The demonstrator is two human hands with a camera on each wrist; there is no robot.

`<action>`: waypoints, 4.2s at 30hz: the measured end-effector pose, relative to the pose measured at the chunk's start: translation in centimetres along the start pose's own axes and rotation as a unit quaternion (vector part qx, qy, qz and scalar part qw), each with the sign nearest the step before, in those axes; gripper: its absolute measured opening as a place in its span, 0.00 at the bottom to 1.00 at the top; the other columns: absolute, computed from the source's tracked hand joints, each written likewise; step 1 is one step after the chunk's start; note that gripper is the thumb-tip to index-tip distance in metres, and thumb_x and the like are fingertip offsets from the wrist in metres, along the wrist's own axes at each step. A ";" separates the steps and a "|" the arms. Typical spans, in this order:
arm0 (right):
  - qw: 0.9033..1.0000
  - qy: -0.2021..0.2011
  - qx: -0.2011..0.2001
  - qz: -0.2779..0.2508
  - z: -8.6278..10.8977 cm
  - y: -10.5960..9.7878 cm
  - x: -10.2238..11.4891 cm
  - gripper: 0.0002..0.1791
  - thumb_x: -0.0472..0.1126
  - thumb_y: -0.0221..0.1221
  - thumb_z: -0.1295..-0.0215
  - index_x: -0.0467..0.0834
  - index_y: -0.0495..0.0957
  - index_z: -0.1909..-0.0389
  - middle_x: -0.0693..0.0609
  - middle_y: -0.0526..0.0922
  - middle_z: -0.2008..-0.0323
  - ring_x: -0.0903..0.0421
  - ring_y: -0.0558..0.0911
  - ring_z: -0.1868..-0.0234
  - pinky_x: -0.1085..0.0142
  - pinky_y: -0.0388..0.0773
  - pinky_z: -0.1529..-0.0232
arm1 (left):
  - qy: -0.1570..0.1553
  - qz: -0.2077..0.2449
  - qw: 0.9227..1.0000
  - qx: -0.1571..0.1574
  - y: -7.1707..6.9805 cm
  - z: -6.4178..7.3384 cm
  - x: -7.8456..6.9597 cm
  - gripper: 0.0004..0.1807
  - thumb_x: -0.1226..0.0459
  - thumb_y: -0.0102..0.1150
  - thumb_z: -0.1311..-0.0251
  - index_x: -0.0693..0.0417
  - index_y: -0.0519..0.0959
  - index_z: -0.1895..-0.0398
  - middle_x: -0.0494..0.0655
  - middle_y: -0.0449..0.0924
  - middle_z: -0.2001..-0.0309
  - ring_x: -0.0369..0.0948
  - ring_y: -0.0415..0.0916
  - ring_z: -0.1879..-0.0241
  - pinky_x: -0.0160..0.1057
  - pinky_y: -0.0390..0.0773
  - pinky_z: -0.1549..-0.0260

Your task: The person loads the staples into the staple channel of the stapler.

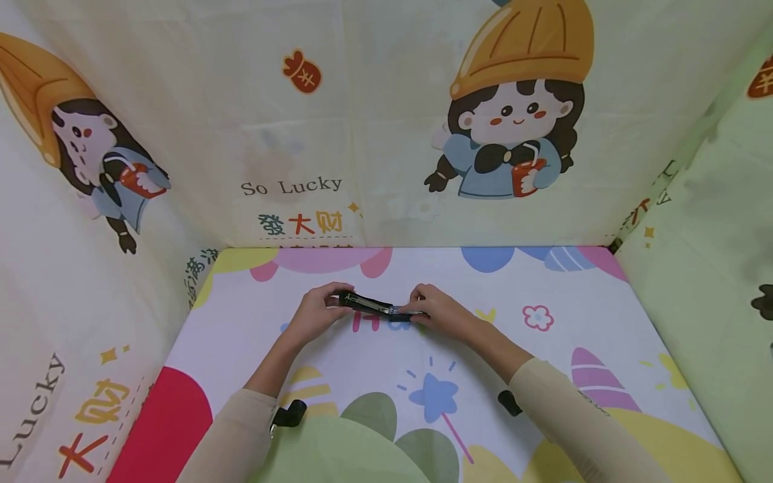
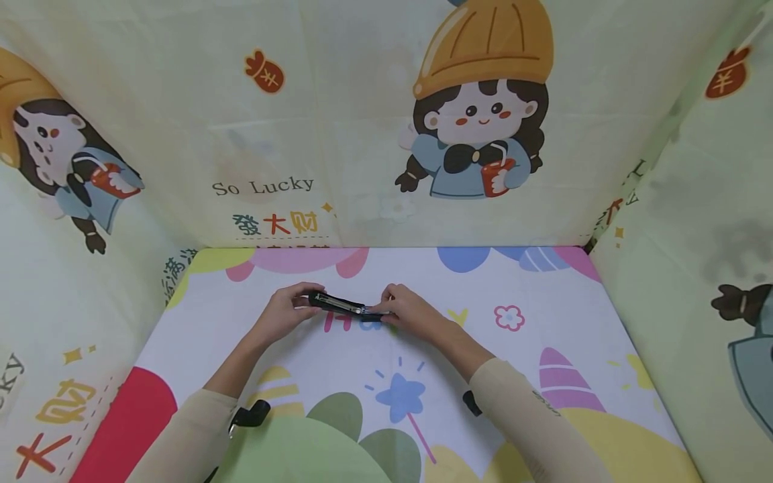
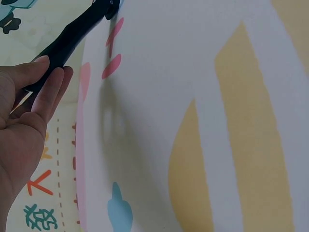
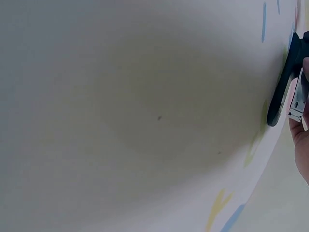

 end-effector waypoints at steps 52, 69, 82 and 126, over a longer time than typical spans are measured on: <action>0.986 0.152 -0.037 -0.058 5.6 -1.5 -2.5 0.24 0.41 0.73 0.39 0.43 0.84 0.42 0.50 0.84 0.54 0.53 0.81 0.54 0.57 0.81 0.52 | 0.007 0.001 1.000 -0.004 0.0 0.1 -0.2 0.24 0.74 0.70 0.40 0.59 0.80 0.39 0.57 0.83 0.43 0.50 0.86 0.52 0.36 0.86 0.58; 0.981 0.183 -0.016 -0.067 5.2 -0.7 -3.2 0.17 0.40 0.73 0.40 0.40 0.85 0.51 0.50 0.84 0.59 0.55 0.81 0.57 0.57 0.80 0.52 | 0.011 0.008 1.000 -0.001 0.1 0.1 -0.8 0.26 0.73 0.71 0.40 0.59 0.79 0.38 0.56 0.82 0.43 0.48 0.85 0.52 0.34 0.85 0.60; 0.978 0.189 -0.022 -0.079 5.4 -0.8 -3.1 0.16 0.39 0.73 0.39 0.40 0.84 0.51 0.50 0.84 0.58 0.55 0.82 0.57 0.57 0.81 0.52 | 0.028 -0.006 1.000 -0.002 0.9 -0.3 -3.2 0.23 0.68 0.74 0.41 0.48 0.82 0.42 0.49 0.85 0.49 0.47 0.85 0.49 0.41 0.85 0.56; 0.974 0.206 -0.026 -0.092 5.3 -1.0 -3.2 0.16 0.39 0.73 0.38 0.39 0.85 0.51 0.49 0.83 0.58 0.55 0.81 0.57 0.58 0.80 0.53 | 0.123 -0.065 0.990 0.040 8.6 -4.3 -7.5 0.19 0.63 0.78 0.45 0.53 0.86 0.49 0.45 0.87 0.55 0.40 0.83 0.56 0.35 0.85 0.56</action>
Point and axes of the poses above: each hand's wrist, its own z-axis away from the middle knuckle, its own y-axis out of the palm, x = y × z, the point moved 1 cm from there along -z, towards the middle knuckle
